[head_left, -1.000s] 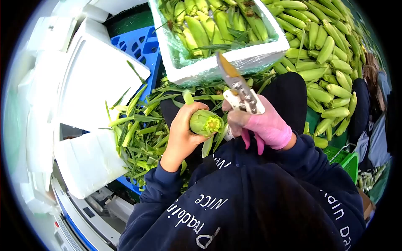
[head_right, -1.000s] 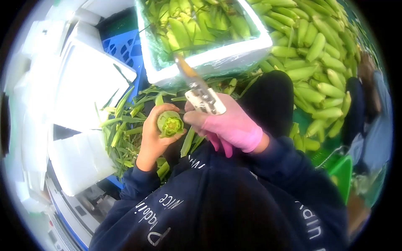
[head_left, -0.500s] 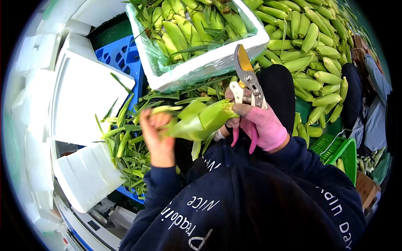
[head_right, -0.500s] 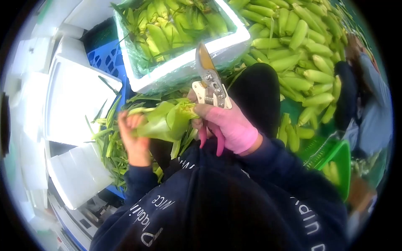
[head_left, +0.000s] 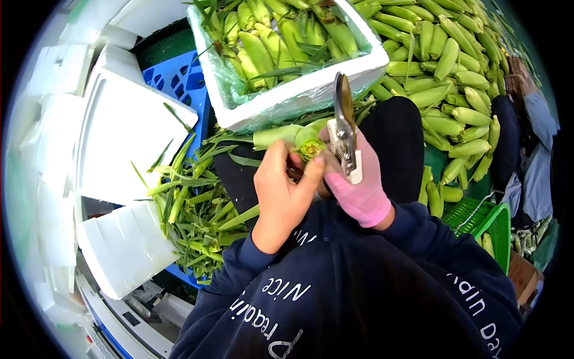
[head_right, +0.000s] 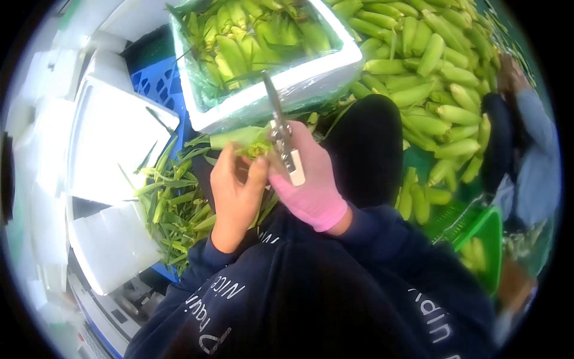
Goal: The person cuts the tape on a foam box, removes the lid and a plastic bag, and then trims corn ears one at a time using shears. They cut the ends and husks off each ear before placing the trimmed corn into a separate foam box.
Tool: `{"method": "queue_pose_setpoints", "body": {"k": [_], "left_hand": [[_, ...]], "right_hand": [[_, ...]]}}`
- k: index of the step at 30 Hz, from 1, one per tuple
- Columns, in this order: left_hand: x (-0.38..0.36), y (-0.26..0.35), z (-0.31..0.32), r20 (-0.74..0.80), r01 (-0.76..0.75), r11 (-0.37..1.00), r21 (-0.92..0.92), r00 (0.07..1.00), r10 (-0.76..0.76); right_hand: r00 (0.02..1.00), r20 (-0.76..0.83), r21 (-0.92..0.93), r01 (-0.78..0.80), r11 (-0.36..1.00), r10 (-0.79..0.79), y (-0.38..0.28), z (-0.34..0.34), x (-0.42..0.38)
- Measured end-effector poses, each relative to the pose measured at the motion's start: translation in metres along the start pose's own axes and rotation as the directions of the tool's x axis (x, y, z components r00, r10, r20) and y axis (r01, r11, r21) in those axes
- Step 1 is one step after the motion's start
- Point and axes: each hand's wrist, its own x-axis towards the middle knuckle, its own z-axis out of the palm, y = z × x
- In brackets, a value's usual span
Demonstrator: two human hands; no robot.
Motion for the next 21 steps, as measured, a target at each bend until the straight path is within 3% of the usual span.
{"method": "queue_pose_setpoints", "body": {"k": [1,4,6,7,8,9,11,13,15,17,18,19,21], "left_hand": [[0.005,0.002,0.007,-0.008,0.003,0.998,0.068,1.000,-0.002],[0.009,-0.002,0.016,0.023,-0.272,0.949,0.160,0.962,0.272],[0.018,-0.009,0.018,0.079,-0.365,0.929,0.060,0.930,0.360],[0.022,-0.012,0.018,0.102,-0.407,0.913,0.012,0.909,0.404],[0.021,-0.013,0.017,0.289,0.037,0.905,-0.424,0.953,0.096],[0.024,-0.022,0.022,0.368,0.279,0.661,-0.697,0.930,-0.004],[0.035,-0.016,0.024,0.429,0.476,0.375,-0.795,0.879,-0.207],[0.044,-0.014,0.030,0.472,0.526,0.370,-0.766,0.850,-0.233],[0.050,-0.018,0.042,0.499,0.542,0.385,-0.747,0.840,-0.213],[0.059,-0.021,0.048,0.555,0.557,0.493,-0.669,0.815,-0.167],[0.071,-0.027,0.049,0.548,0.470,0.634,-0.614,0.832,-0.086],[0.088,-0.035,0.046,0.514,0.399,0.674,-0.621,0.857,-0.034],[0.134,-0.053,0.037,0.202,0.274,0.754,-0.597,0.961,-0.190]], "right_hand": [[1.000,0.017,-0.066,0.010,0.998,-0.009,-0.003,-0.006,-0.001],[0.998,0.057,-0.018,0.007,1.000,-0.006,-0.003,-0.024,-0.001],[0.995,0.095,-0.013,0.014,1.000,-0.013,0.002,-0.040,0.002],[0.971,0.118,0.129,-0.225,0.966,0.210,-0.015,-0.048,0.004],[0.932,0.158,0.324,-0.361,0.875,0.326,-0.018,-0.059,0.008],[0.880,0.213,0.500,-0.472,0.726,0.425,-0.017,-0.070,0.014],[0.861,0.307,0.811,-0.459,0.363,0.405,0.004,-0.083,0.025],[0.813,0.315,0.849,-0.472,0.237,0.490,0.005,-0.093,0.031],[0.838,0.289,0.834,-0.458,0.309,0.464,0.017,-0.105,0.033],[0.869,0.253,0.810,-0.431,0.398,0.426,0.020,-0.116,0.039],[0.883,0.137,0.707,-0.405,0.580,0.450,0.028,-0.133,0.042],[0.883,0.033,0.531,-0.413,0.740,0.468,0.022,-0.157,0.049],[0.955,-0.159,0.294,-0.196,0.935,0.250,0.039,-0.218,0.069]]}}
